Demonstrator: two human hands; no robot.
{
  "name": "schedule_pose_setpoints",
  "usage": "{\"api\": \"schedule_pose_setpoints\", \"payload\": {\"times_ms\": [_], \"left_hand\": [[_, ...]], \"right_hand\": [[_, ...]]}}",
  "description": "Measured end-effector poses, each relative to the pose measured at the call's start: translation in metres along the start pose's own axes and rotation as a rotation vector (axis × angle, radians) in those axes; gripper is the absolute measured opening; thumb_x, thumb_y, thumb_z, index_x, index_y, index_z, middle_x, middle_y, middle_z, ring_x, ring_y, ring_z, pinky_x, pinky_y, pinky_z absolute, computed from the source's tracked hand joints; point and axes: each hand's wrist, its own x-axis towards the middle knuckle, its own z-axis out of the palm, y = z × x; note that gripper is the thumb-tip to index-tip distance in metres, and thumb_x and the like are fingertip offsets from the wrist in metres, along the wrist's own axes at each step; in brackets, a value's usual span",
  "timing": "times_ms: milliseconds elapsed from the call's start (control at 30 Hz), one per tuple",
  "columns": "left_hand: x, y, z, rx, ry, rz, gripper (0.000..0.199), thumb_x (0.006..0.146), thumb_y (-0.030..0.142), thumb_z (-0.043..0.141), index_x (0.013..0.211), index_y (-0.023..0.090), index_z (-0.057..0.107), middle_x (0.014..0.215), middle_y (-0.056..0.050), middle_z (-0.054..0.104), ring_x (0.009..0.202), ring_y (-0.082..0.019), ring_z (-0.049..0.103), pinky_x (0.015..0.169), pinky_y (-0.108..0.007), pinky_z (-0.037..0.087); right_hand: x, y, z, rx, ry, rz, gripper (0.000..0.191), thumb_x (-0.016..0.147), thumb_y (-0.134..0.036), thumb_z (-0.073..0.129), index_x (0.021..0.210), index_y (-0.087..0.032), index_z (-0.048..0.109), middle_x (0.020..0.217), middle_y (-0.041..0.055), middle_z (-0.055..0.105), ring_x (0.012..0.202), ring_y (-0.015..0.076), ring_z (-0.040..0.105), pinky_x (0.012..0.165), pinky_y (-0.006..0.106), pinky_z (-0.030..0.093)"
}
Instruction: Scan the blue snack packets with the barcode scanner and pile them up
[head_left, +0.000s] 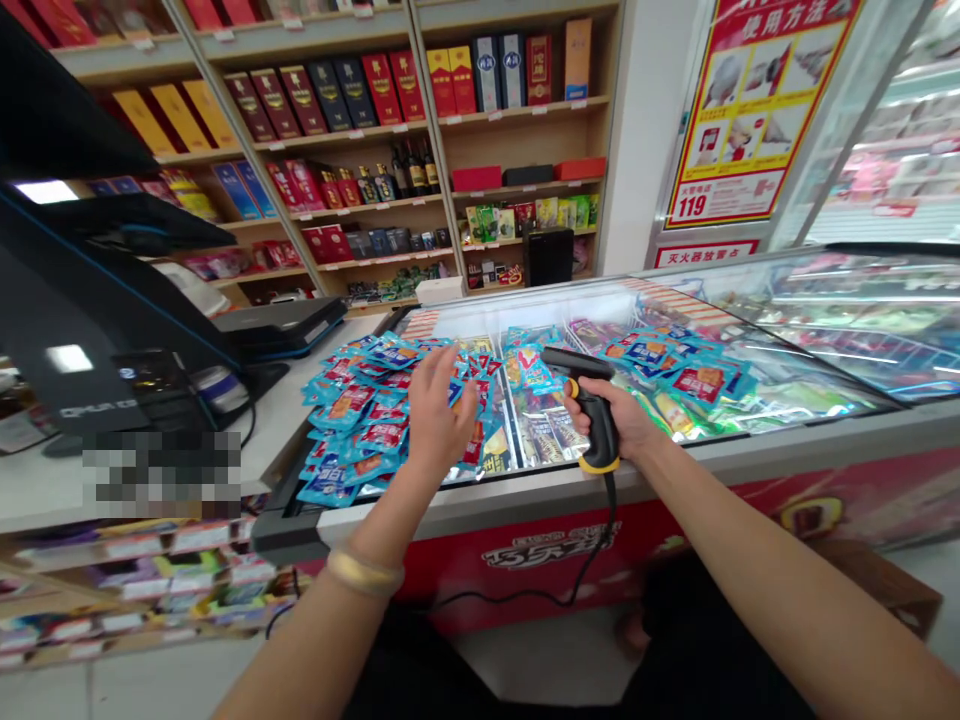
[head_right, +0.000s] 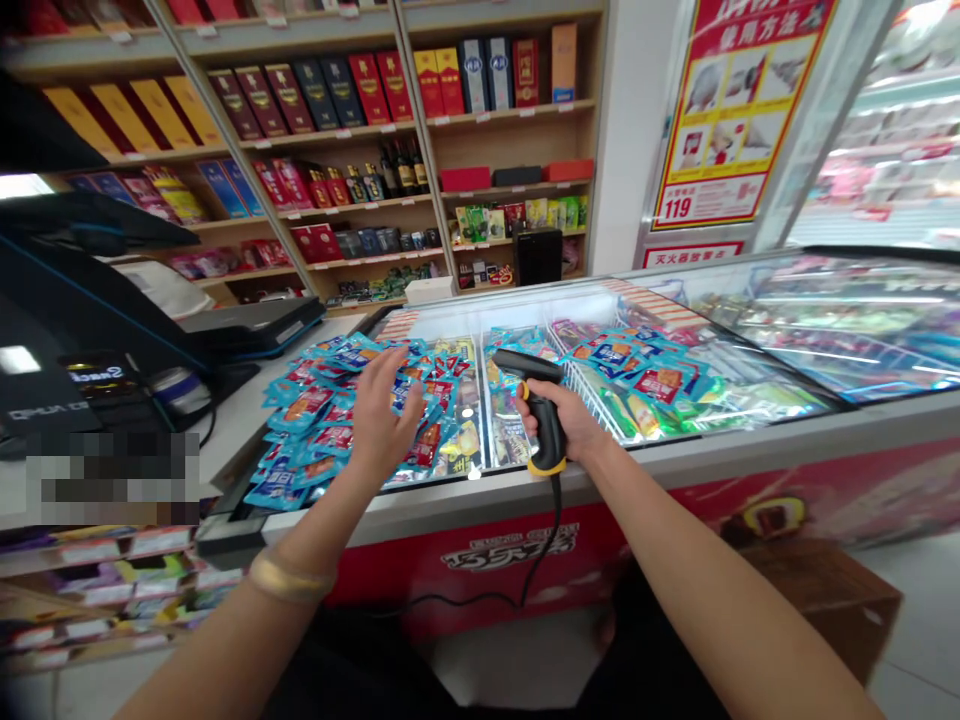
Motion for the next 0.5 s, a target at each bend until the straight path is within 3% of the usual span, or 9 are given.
{"api": "schedule_pose_setpoints", "payload": {"times_ms": [233, 400, 500], "left_hand": [[0.038, 0.076, 0.122, -0.254, -0.382, 0.096, 0.050, 0.091, 0.037, 0.054, 0.138, 0.018, 0.050, 0.138, -0.017, 0.056, 0.132, -0.027, 0.050, 0.113, -0.046, 0.040], [0.083, 0.123, 0.202, -0.210, -0.632, 0.129, 0.058, 0.093, 0.046, 0.052, 0.144, 0.020, 0.046, 0.147, -0.012, 0.052, 0.139, -0.026, 0.044, 0.118, -0.043, 0.034], [0.110, 0.144, 0.242, -0.140, -0.782, 0.155, 0.062, 0.094, 0.056, 0.044, 0.148, 0.025, 0.042, 0.155, -0.008, 0.045, 0.146, -0.030, 0.035, 0.121, -0.051, 0.024]], "right_hand": [[-0.041, -0.057, -0.087, 0.018, 0.232, -0.187, 0.016, 0.075, -0.033, 0.069, 0.079, -0.019, 0.061, 0.062, -0.0009, 0.053, 0.047, 0.0094, 0.043, 0.043, 0.022, 0.040], [-0.059, -0.085, -0.141, 0.020, 0.344, -0.264, 0.014, 0.077, -0.033, 0.067, 0.077, -0.022, 0.058, 0.065, -0.0002, 0.052, 0.048, 0.0113, 0.044, 0.042, 0.025, 0.042], [-0.059, -0.092, -0.157, 0.082, 0.428, -0.254, 0.016, 0.077, -0.032, 0.068, 0.077, -0.020, 0.057, 0.064, 0.0001, 0.052, 0.048, 0.0107, 0.044, 0.042, 0.023, 0.043]]}}
